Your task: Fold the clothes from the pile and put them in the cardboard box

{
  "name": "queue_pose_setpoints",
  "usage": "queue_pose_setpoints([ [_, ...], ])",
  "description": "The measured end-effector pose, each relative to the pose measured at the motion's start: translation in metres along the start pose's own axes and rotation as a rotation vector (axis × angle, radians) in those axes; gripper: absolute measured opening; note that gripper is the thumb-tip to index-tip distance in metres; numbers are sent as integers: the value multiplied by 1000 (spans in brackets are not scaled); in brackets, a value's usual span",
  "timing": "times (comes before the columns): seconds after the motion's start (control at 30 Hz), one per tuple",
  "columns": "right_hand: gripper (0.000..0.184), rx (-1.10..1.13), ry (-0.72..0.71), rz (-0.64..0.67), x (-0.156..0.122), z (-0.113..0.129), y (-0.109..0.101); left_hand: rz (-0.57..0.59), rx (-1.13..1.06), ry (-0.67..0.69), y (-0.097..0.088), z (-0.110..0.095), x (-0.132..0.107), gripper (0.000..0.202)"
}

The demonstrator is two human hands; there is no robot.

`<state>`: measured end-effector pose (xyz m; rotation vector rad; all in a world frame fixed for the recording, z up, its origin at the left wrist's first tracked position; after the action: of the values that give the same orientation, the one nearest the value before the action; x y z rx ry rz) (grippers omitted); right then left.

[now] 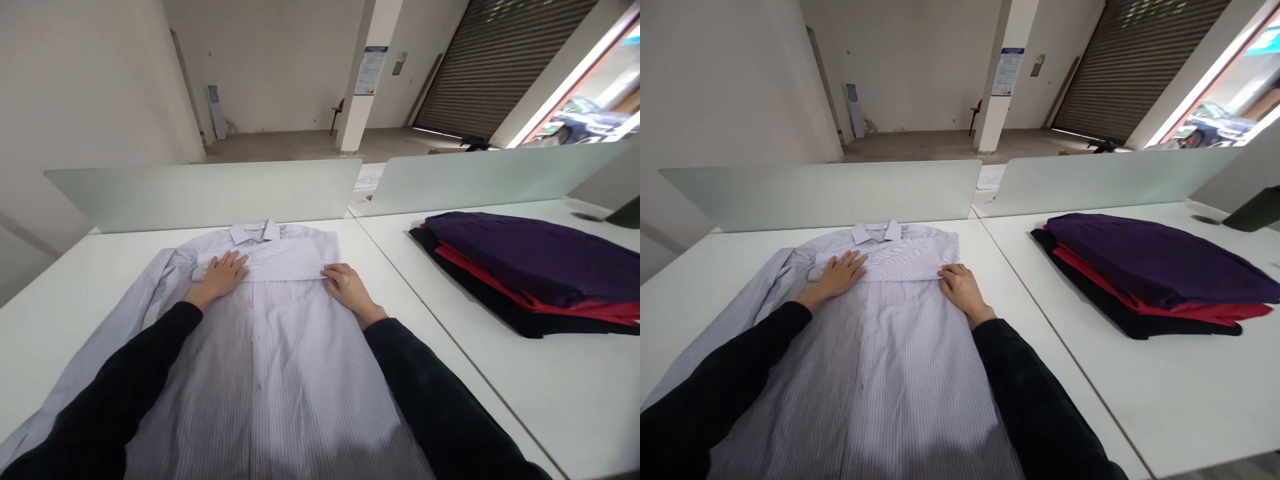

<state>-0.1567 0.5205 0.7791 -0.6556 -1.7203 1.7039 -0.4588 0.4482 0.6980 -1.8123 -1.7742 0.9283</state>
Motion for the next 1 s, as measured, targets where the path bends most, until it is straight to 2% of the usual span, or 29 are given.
queue_pose_setpoints([
  [0.1, 28, 3, -25, -13, -1, -2, 2, 20, 13, -41, 7, 8, -2, 50],
  [0.2, 29, 7, -46, -31, -1, -3, 3, 5, 20, -25, 5, 2, -4, 52],
  [0.3, 29, 10, -61, -51, -2, -4, 4, -45, 26, -19, -10, 1, -20, 57],
  [0.37, 30, 12, -71, -61, -2, -5, 5, -103, 62, -28, -27, 10, -44, 56],
  [0.43, 30, 11, -85, -70, -3, -5, 7, -176, 127, -35, -50, 26, -80, 50],
  [0.5, 31, 8, -99, -80, -3, -6, 8, -245, 178, -39, -75, 47, -127, 43],
  [0.6, 32, 9, -113, -98, -4, -7, 11, -332, 170, -68, -113, 77, -215, 41],
  [0.7, 32, 20, -119, -114, -5, -10, 13, -432, 123, -243, -136, 97, -308, 43],
  [0.77, 31, 26, -120, -118, -6, -12, 15, -438, 91, -339, -135, 98, -361, 46],
  [0.83, 32, 23, -117, -115, -6, -13, 15, -398, 72, -402, -123, 91, -398, 52],
  [0.9, 32, 16, -111, -106, -7, -14, 16, -363, 70, -426, -107, 79, -421, 60],
  [1.0, 32, 12, -107, -97, -7, -14, 16, -369, 100, -412, -89, 64, -435, 71],
])
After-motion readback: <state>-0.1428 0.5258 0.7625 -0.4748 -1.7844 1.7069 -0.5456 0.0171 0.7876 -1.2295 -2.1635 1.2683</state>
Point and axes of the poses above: each hand's wrist, its own x-axis towards the middle knuckle, its own y-axis out of the palm, z = x × y, the point moved 6 cm from there along x, towards the middle knuckle, and after that the axes turned 13 degrees about -x, right-handed, at the moved point
